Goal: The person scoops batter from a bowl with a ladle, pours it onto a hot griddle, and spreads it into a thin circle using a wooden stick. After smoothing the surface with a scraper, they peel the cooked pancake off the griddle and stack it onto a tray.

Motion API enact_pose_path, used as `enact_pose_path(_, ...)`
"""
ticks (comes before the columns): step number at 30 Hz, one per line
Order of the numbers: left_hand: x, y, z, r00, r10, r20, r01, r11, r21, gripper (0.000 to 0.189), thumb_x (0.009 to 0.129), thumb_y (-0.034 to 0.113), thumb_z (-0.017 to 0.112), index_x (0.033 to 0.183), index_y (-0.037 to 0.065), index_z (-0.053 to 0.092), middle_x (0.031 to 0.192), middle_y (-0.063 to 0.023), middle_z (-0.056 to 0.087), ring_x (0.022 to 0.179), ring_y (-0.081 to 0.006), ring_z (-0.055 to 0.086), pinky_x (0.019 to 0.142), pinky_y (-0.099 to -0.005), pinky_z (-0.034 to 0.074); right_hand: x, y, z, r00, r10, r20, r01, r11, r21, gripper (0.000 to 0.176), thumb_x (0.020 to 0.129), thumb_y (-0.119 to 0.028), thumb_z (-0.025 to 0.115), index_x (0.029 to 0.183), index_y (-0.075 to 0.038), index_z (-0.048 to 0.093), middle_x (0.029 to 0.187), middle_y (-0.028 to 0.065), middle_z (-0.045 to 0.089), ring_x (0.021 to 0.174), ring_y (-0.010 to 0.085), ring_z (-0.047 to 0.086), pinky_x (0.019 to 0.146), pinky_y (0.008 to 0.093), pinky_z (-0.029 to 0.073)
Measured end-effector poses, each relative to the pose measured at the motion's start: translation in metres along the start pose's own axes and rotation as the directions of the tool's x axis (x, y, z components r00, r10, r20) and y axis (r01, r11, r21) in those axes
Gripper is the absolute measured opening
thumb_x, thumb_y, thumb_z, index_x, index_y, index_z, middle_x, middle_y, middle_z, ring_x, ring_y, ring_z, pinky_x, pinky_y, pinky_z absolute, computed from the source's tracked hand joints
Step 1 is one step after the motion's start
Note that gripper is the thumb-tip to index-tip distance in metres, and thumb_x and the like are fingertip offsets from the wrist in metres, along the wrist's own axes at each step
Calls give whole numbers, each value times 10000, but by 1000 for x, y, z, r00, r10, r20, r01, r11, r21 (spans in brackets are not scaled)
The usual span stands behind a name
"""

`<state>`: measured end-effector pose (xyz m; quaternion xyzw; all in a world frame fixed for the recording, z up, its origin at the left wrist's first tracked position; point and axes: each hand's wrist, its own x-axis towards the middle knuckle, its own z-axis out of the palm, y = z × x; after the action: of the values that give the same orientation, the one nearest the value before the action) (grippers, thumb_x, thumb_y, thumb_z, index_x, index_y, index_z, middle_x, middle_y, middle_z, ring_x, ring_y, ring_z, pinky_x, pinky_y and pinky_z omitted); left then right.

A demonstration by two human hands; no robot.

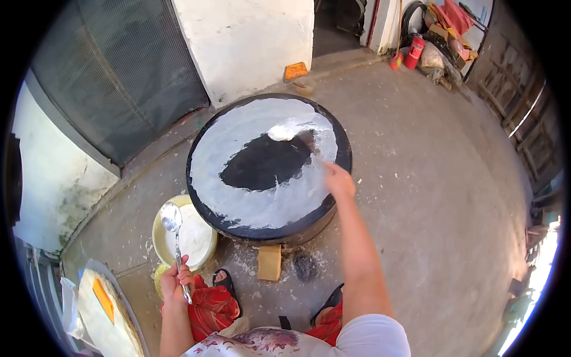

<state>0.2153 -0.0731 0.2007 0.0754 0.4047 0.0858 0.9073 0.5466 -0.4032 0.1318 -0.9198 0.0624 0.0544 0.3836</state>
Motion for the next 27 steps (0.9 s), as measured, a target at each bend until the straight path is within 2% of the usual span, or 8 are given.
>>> enact_pose_path(1, -1, 1, -3, 1000, 1, 5, -1, 1000, -2, 316, 903, 224, 334, 1059, -9, 479, 688, -63, 472, 481, -110, 389, 399, -218, 338, -8, 2, -7, 978, 110, -178, -113, 994, -6, 306, 833, -238, 431, 1114, -229, 549, 1056, 114, 576, 956, 287, 555, 812, 362, 432)
enact_pose_path(6, -4, 3, -8, 1000, 19, 14, -20, 999, 30, 311, 902, 221, 333, 1057, -10, 474, 689, -66, 470, 482, -109, 389, 395, -212, 337, 1, 19, 56, 994, 1, -105, 25, 971, 236, 294, 837, -222, 435, 1101, -210, 565, 1049, 97, 586, 958, 276, 557, 806, 351, 434)
enact_pose_path(9, -9, 4, -2, 1000, 18, 17, -18, 999, 26, 310, 903, 218, 331, 1056, -13, 467, 690, -67, 469, 484, -109, 390, 393, -210, 337, -22, -36, 53, 978, -205, 23, 205, 979, 24, 283, 840, -195, 452, 1091, -157, 575, 991, 132, 607, 904, 245, 585, 778, 315, 443)
enact_pose_path(14, -11, 6, -12, 999, 8, 42, -10, 999, 46, 310, 904, 216, 323, 1061, -16, 456, 694, -65, 465, 489, -107, 392, 402, -212, 329, -12, -46, 57, 1000, -17, -10, 18, 995, 97, 282, 834, -236, 439, 1080, -217, 575, 1012, 104, 596, 936, 267, 563, 784, 353, 439)
enact_pose_path(15, -13, 6, -11, 999, 12, 30, -13, 999, 44, 313, 905, 218, 320, 1062, -17, 454, 693, -61, 459, 490, -105, 389, 405, -215, 326, -20, -51, 64, 976, -216, 1, 216, 975, 54, 283, 842, -260, 426, 1083, -228, 572, 1009, 102, 597, 933, 264, 566, 785, 359, 439)
enact_pose_path(18, -16, 7, -10, 999, 36, 9, -36, 998, 45, 314, 907, 219, 318, 1064, -18, 451, 692, -57, 454, 490, -103, 386, 405, -218, 329, -34, -52, 60, 947, -255, 196, 266, 963, -30, 289, 852, -273, 409, 1089, -225, 567, 1017, 107, 592, 943, 260, 564, 794, 372, 435)
enact_pose_path(24, -16, 11, -16, 999, 36, 23, -38, 997, 60, 312, 907, 217, 316, 1067, -15, 449, 696, -57, 452, 489, -103, 383, 400, -212, 328, -1, -8, 42, 992, 8, -122, -8, 1000, 5, 289, 852, -261, 413, 1099, -217, 558, 1028, 108, 587, 974, 272, 547, 811, 384, 428)
enact_pose_path(27, -15, 10, -15, 998, 51, 24, -52, 998, 40, 318, 910, 223, 317, 1066, -21, 449, 695, -59, 451, 486, -106, 381, 399, -211, 328, -37, -49, 62, 982, -169, 86, 177, 979, -101, 289, 851, -257, 409, 1097, -223, 558, 1029, 110, 585, 978, 277, 540, 804, 374, 431)
